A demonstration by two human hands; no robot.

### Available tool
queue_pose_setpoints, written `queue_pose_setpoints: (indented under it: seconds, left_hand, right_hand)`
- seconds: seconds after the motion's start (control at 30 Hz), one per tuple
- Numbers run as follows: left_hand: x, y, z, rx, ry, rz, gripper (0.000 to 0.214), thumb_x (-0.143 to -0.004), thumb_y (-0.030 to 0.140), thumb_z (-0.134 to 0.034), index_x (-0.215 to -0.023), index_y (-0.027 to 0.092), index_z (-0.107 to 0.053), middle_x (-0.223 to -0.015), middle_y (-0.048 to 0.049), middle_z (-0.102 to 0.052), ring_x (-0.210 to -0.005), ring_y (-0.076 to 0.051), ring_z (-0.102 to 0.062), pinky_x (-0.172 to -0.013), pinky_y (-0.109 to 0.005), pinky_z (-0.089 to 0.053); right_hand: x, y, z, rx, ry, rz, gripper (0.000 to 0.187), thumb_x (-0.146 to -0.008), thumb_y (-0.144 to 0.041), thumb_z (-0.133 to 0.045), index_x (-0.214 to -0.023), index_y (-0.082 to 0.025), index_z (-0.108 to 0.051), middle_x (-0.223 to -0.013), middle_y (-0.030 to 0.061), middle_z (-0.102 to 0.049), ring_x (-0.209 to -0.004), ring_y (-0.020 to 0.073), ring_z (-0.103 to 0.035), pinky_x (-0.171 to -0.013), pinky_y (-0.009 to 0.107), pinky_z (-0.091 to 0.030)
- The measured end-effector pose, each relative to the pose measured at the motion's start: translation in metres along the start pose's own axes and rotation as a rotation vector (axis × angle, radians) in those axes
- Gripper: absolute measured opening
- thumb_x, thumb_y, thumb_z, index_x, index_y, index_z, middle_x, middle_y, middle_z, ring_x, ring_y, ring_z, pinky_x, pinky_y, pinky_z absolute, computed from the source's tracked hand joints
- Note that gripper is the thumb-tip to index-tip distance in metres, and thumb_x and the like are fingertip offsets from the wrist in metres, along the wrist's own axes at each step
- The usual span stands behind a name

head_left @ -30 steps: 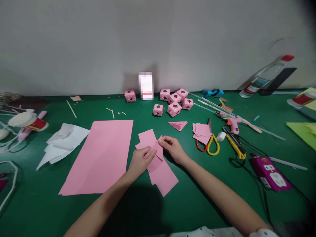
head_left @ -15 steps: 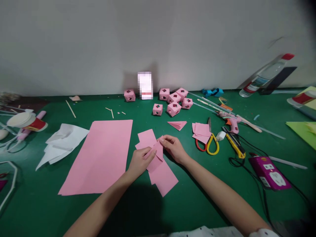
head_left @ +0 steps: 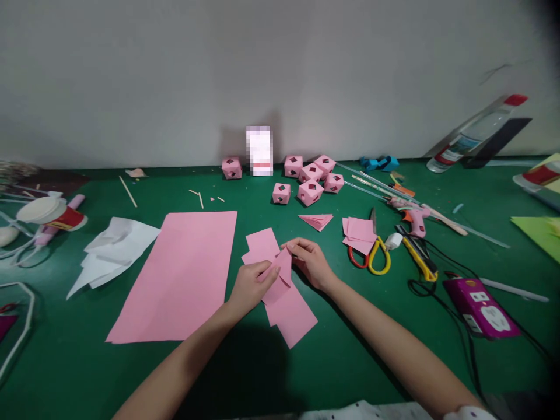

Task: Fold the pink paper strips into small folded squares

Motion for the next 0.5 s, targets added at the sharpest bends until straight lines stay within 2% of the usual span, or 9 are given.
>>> queue_pose_setpoints:
  seconds: [0.33,0.5]
  left_hand:
    - [0.0001,-0.0004,-0.0001,-0.019,-0.006,-0.010,0.040,-0.088,0.039,-0.051,-0.056,0.015,-0.044,-0.054,0.0039,-0.036,-0.052,-0.008,-0.035,-0.050,-0.022,-0.025]
    - [0.0007,-0.0001,0.0000,-0.031,-0.007,-0.018,0.040,-0.088,0.038,-0.051,-0.056,0.015,-0.044,-0.054,0.0037,-0.037,-0.052,-0.007,-0.036,-0.050,-0.021,-0.025]
  right_hand:
    - [0.0001,0.0012,-0.0010,0.057,0.008,0.049,0.018,-0.077,-0.035,-0.068,-0.071,-0.019,-0.071,-0.076,0.0014,-0.066,-0.070,0.0124,-0.055,-0.067,0.024,-0.044]
    - [-0.0026,0.0045,0.0009,-0.001,-0.024,0.036,0.036,-0.084,-0.048,-0.055,-0.075,-0.017,-0.072,-0.074,0.0056,-0.067,-0.073,0.0166,-0.060,-0.067,0.027,-0.046]
Point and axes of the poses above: each hand's wrist, its own x-axis away from the middle knuckle, its own z-axis out of the back of the hand, y = z × x, the point moved 1 cm from there along -x, towards the middle knuckle
